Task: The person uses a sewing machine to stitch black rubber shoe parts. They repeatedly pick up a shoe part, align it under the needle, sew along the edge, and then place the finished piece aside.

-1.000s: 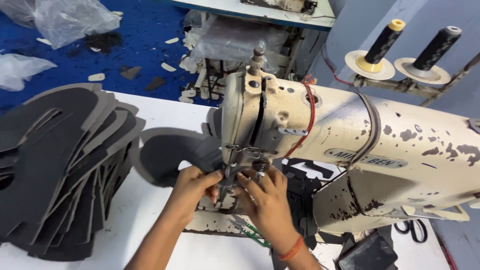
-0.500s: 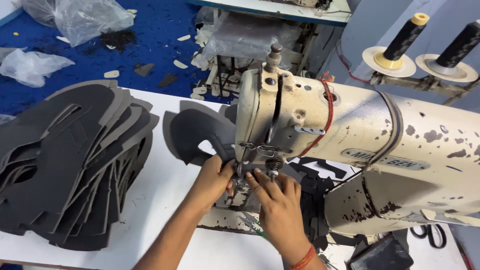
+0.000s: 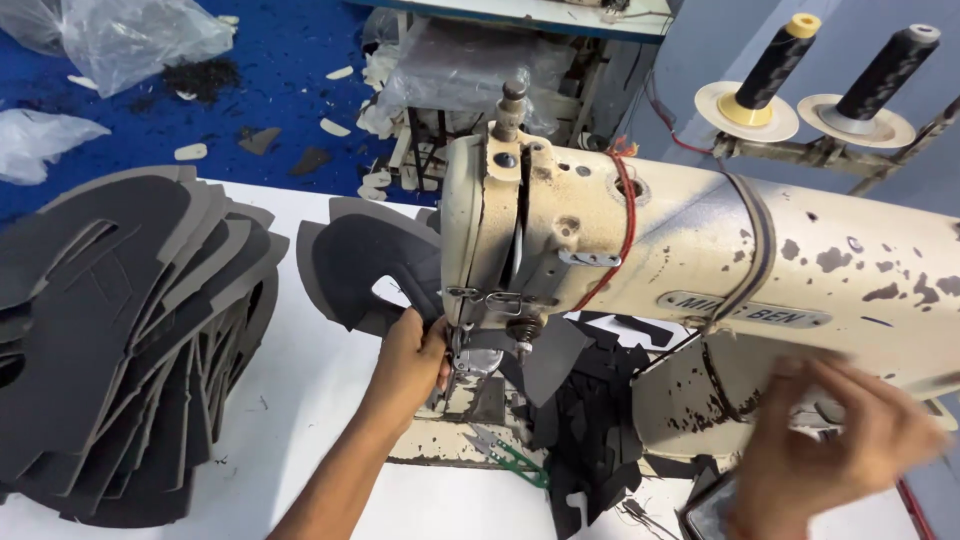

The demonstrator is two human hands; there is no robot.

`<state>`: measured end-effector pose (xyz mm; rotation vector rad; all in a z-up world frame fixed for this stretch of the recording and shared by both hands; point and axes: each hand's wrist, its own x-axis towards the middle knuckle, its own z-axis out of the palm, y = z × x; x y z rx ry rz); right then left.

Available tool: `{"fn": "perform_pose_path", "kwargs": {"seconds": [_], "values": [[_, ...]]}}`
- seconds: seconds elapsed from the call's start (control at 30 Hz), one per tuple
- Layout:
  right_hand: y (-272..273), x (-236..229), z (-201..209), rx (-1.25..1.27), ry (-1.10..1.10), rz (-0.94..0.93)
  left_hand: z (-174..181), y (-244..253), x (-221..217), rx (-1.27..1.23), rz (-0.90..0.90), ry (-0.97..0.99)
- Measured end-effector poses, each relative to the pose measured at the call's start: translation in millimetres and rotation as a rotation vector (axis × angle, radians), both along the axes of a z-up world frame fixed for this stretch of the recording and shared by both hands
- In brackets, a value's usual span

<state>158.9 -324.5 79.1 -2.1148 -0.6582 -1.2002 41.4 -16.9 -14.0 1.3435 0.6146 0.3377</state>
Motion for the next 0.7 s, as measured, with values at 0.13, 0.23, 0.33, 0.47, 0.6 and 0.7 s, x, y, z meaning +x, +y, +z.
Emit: {"fn": "perform_pose_path", "kwargs": {"seconds": [0.13,0.23,0.33,0.47,0.6,0.7], "values": [[-42.0,22.3,-92.8,0.021,0.012,-0.112,7.8,-0.1,3.6,-0.002,0.04,0.086],[-42.4,14.0,-101.7,-0.16,-0.079,-0.175,11.9,-5.1,0.2,-0.062,0.032,0.009],[-40.0,7.4,-96.9,-0.177,-0.055,-0.19,14.6,-9.4,-8.6,-0.097,0.037,-0.036],[-35.4,0.4,-62.8,-0.142,-0.061,-0.171,-0.3,-1.0,-18.5,-0.146,0.003,-0.05],[-22.3,-35.5,-20.8,-0.102,-0.01,-0.14,-20.4,18.6,-45.2,0.02,0.044,-0.004],[-19.2,-57.8,-58.9,0.293,0.139,0.165,-74.5,36.3,-71.5,-0.087,0.329,-0.007]]}}
